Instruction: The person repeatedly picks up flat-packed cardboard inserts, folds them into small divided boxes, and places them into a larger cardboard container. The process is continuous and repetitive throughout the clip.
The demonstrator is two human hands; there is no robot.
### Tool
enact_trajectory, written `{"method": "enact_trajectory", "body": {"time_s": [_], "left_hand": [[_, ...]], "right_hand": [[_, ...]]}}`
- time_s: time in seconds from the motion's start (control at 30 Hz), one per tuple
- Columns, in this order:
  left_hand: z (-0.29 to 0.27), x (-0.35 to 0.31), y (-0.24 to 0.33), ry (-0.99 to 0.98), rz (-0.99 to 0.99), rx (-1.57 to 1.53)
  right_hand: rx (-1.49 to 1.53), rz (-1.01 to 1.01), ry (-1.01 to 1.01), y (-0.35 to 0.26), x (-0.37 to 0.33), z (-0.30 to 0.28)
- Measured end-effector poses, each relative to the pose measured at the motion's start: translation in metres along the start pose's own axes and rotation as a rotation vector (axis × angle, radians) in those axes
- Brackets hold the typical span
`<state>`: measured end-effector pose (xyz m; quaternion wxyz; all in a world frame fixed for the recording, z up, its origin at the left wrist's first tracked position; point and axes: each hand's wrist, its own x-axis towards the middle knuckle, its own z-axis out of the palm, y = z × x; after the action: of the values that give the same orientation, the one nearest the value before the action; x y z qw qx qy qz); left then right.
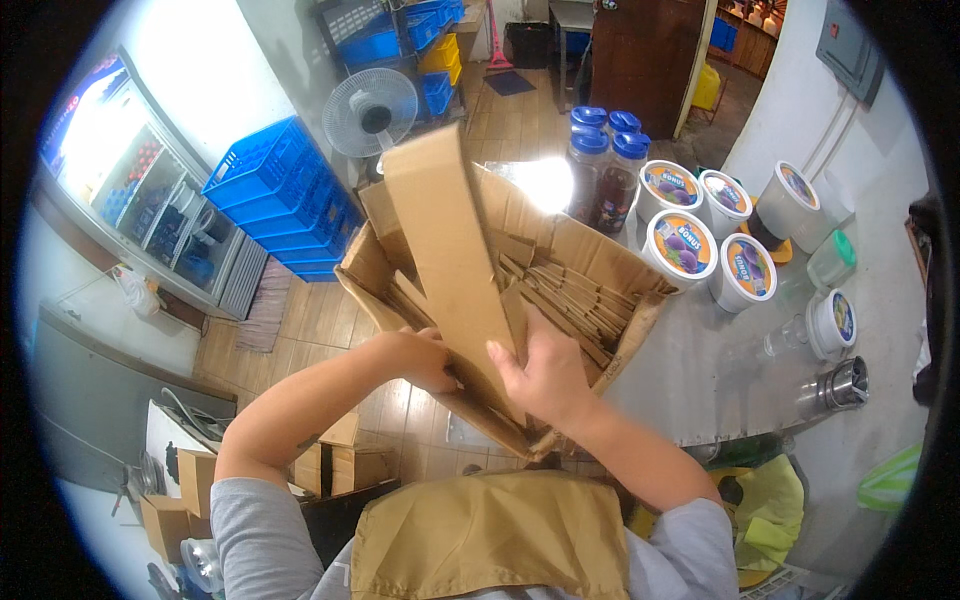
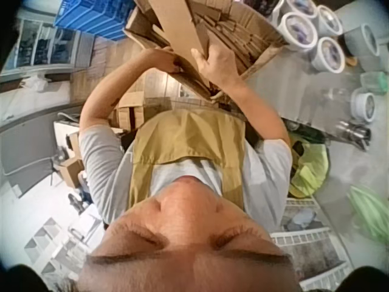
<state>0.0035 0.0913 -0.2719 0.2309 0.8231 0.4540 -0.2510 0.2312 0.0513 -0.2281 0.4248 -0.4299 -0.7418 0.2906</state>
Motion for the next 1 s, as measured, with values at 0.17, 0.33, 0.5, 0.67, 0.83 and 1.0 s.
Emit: {"method": "enact_trajectory", "body": {"time_s": [0.17, 0.33, 0.5, 0.67, 0.83, 1.0], "left_hand": [[-0.017, -0.012, 0.011, -0.105, -0.037, 0.104], [-0.042, -0.04, 0.018, -0.136, -0.125, 0.133], [-0.021, -0.113, -0.006, 0.832, -0.199, -0.116], [0.082, -0.049, -0.025, 1.136, -0.153, -0.85], [0.077, -0.037, -0.006, 1.262, -0.253, -0.919], [0.07, -0.038, -0.006, 1.258, -0.358, -0.908]], "right_hand": [[-0.093, 0.131, -0.22, 0.0, -0.016, 0.014], [-0.322, 0.067, -0.43, 0.01, -0.02, 0.021], [-0.428, 0.038, -0.592, 0.013, -0.012, 0.035], [-0.573, 0.08, -0.884, 0.001, 0.02, 0.072], [-0.698, 0.433, -1.25, -0.014, 0.045, 0.089], [-0.615, -0.021, -0.701, -0.005, 0.024, 0.087]]}}
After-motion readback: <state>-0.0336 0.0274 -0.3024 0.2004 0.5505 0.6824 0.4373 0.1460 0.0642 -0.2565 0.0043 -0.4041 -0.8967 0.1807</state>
